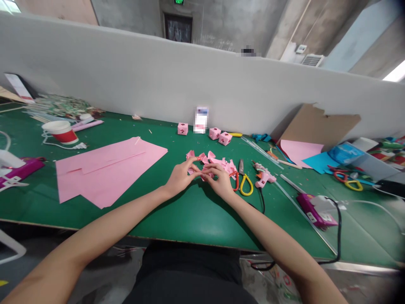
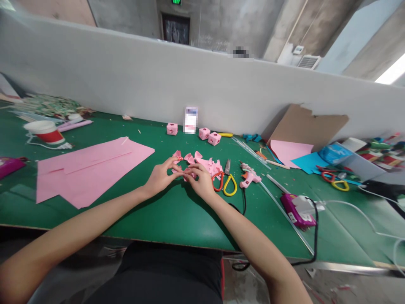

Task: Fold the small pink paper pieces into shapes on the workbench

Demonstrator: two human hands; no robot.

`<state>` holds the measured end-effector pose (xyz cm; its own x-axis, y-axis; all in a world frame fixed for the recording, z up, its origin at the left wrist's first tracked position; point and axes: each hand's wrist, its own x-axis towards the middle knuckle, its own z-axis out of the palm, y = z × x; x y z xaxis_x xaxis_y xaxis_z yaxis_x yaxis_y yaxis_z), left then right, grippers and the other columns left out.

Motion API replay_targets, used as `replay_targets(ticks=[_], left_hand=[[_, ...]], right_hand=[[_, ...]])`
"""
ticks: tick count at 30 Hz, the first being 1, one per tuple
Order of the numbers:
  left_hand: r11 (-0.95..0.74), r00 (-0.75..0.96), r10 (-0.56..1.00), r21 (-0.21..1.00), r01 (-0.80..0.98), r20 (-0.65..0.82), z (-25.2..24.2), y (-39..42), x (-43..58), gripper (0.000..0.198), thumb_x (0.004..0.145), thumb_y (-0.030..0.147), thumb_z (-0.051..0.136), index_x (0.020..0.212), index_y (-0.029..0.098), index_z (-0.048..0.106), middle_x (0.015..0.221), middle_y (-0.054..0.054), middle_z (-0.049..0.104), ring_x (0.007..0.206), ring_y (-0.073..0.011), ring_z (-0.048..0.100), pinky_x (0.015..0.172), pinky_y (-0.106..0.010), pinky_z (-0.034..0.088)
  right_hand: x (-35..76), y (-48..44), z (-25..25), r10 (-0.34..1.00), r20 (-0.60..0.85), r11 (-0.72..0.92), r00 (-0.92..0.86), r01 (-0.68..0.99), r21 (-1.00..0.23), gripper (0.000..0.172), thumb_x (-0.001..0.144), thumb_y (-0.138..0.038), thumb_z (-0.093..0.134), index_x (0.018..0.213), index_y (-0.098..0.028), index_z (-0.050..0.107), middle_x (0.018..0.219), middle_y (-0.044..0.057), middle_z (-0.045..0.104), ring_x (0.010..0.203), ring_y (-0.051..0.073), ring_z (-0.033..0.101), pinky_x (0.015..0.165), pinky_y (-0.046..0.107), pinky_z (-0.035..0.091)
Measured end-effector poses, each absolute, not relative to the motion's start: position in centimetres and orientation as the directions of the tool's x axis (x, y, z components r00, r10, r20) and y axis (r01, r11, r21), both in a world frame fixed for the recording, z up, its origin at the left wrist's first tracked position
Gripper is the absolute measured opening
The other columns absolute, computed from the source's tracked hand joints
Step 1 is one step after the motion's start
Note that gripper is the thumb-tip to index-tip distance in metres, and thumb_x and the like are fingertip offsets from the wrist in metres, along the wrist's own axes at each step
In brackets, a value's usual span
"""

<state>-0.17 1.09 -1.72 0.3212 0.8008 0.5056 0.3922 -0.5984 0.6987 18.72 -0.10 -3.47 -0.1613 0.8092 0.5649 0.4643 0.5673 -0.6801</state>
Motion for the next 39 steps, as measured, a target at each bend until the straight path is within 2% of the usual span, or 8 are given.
replay_targets(ticks=[4, 6, 10, 16, 20, 23, 29, 39], left_hand=[[-0.574, 0.309, 0.817, 0.737, 0.358, 0.486, -2.18, 1.29, 0.09, 0.059, 0.082, 0.040, 0.070, 0.130, 0.021, 0.043, 0.115, -0.009, 0.068, 0.096, -0.0197, 0.068, 0.085, -0.034, 0.054], [-0.529, 0.298, 0.844, 0.780, 0.334, 0.446, -2.26, 1.43, 0.14, 0.059, 0.082, 0.041, 0.069, 0.129, 0.019, 0.042, 0.109, -0.009, 0.068, 0.089, -0.0185, 0.069, 0.080, -0.032, 0.055], [-0.459, 0.276, 0.882, 0.830, 0.316, 0.383, -2.18, 1.60, 0.05, 0.044, 0.084, 0.036, 0.065, 0.120, 0.018, 0.048, 0.091, -0.004, 0.071, 0.082, -0.0177, 0.069, 0.082, -0.033, 0.054], [-0.445, 0.223, 0.893, 0.836, 0.321, 0.390, -1.97, 1.66, -0.05, 0.041, 0.082, 0.028, 0.065, 0.118, 0.017, 0.050, 0.087, -0.003, 0.072, 0.080, -0.0174, 0.069, 0.080, -0.033, 0.054], [-0.456, 0.194, 0.890, 0.812, 0.364, 0.413, -1.92, 1.69, -0.13, 0.038, 0.082, 0.027, 0.065, 0.116, 0.016, 0.051, 0.085, -0.003, 0.072, 0.075, -0.0167, 0.069, 0.077, -0.032, 0.055], [-0.482, 0.205, 0.876, 0.774, 0.411, 0.437, -1.98, 1.64, -0.15, 0.037, 0.082, 0.026, 0.065, 0.116, 0.018, 0.051, 0.083, -0.001, 0.071, 0.073, -0.0159, 0.068, 0.076, -0.031, 0.054], [-0.570, 0.276, 0.820, 0.671, 0.475, 0.501, -2.23, 1.35, -0.06, 0.035, 0.086, 0.027, 0.062, 0.119, 0.021, 0.051, 0.089, -0.001, 0.070, 0.082, -0.0164, 0.068, 0.079, -0.030, 0.053], [-0.623, 0.337, 0.782, 0.631, 0.463, 0.525, -1.92, 0.75, 0.17, 0.042, 0.083, 0.022, 0.067, 0.122, 0.020, 0.050, 0.096, -0.003, 0.074, 0.091, -0.0183, 0.071, 0.087, -0.032, 0.053]], right_hand=[[18.88, 0.18, -3.50, 0.810, 0.576, 0.555, -0.115, 0.469, -0.687, 0.010, 0.085, -0.032, 0.068, 0.088, -0.025, 0.074, 0.108, 0.008, 0.064, 0.108, 0.023, 0.060, 0.095, 0.041, 0.049], [18.85, 0.20, -3.44, 0.811, 0.576, 0.551, -0.106, 0.469, -0.690, 0.011, 0.084, -0.034, 0.068, 0.090, -0.026, 0.074, 0.109, 0.008, 0.064, 0.109, 0.023, 0.060, 0.097, 0.041, 0.048], [18.61, 0.03, -3.40, 0.822, 0.555, 0.545, -0.130, 0.460, -0.700, 0.016, 0.084, -0.034, 0.068, 0.096, -0.025, 0.073, 0.106, 0.007, 0.066, 0.104, 0.022, 0.061, 0.092, 0.039, 0.051], [18.60, 0.16, -3.92, 0.900, 0.428, 0.430, -0.084, 0.328, -0.841, 0.042, 0.081, -0.028, 0.066, 0.122, -0.024, 0.059, 0.120, 0.009, 0.063, 0.097, 0.020, 0.064, 0.081, 0.035, 0.054], [18.73, 0.50, -4.22, 0.909, 0.413, 0.415, -0.060, 0.231, -0.880, 0.055, 0.076, -0.027, 0.068, 0.128, -0.022, 0.052, 0.110, 0.009, 0.066, 0.096, 0.020, 0.065, 0.079, 0.034, 0.055], [18.70, 0.51, -4.24, 0.912, 0.411, 0.405, -0.025, 0.232, -0.884, 0.050, 0.078, -0.028, 0.066, 0.125, -0.020, 0.054, 0.098, 0.007, 0.069, 0.089, 0.019, 0.067, 0.076, 0.034, 0.056], [18.43, 0.04, -3.76, 0.913, 0.409, 0.391, -0.003, 0.297, -0.871, 0.020, 0.080, -0.032, 0.063, 0.094, -0.017, 0.066, 0.084, 0.006, 0.071, 0.073, 0.019, 0.067, 0.069, 0.033, 0.055], [18.39, -0.10, -3.53, 0.909, 0.413, 0.383, 0.044, 0.298, -0.874, 0.015, 0.079, -0.029, 0.062, 0.088, -0.019, 0.066, 0.080, 0.005, 0.072, 0.072, 0.018, 0.068, 0.067, 0.031, 0.056]])
